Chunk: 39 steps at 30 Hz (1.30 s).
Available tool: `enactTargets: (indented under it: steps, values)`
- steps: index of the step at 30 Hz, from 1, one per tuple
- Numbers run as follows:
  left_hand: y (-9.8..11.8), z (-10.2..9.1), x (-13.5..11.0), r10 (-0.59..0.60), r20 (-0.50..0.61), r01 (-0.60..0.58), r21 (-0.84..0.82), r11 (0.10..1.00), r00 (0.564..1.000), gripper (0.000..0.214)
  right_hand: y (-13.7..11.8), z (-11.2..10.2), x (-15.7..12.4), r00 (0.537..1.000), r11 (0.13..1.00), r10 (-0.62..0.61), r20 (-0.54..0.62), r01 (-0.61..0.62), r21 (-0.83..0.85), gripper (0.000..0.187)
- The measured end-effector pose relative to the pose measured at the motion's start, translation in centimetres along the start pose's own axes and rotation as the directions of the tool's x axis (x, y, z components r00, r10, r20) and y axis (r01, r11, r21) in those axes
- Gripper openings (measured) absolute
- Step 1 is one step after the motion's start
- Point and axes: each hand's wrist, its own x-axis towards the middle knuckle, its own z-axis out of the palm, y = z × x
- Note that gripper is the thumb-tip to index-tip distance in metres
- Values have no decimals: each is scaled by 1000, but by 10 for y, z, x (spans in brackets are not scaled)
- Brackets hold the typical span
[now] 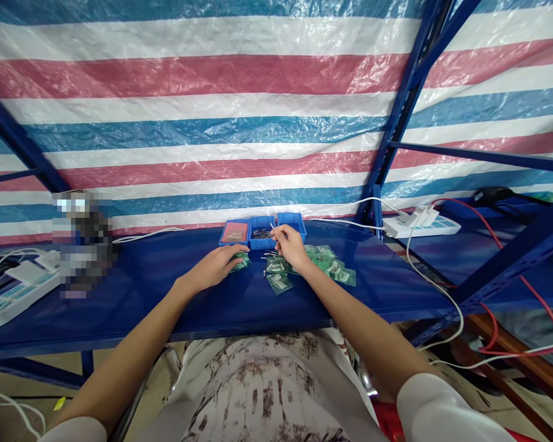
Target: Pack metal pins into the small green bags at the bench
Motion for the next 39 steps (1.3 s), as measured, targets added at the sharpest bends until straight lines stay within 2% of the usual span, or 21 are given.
enactTargets:
  steps: [12, 19, 28, 35, 39]
  values:
    - [-3, -5, 4, -9, -11, 9, -66, 998, 1000, 25, -2, 0, 0, 1000, 1000, 15, -5, -15, -6, 52]
    - [-7, 1, 3, 17, -33, -16, 13, 1000, 999, 36, -3, -1, -1, 1000, 1000, 9, 1, -9, -13, 51]
    - [-4, 5, -2, 53, 33, -55, 69, 996, 998, 45, -1, -1, -1, 1000, 1000, 1, -3, -1, -24, 51]
    - [-4, 2, 0, -15, -62, 19, 57, 998, 998, 38, -1, -1, 0, 1000, 999, 18, -3, -18, -31, 50]
    - [-6, 0, 2, -16, -69, 18, 29, 999, 998, 30, -2, 0, -1, 1000, 999, 19, -2, -19, -29, 49]
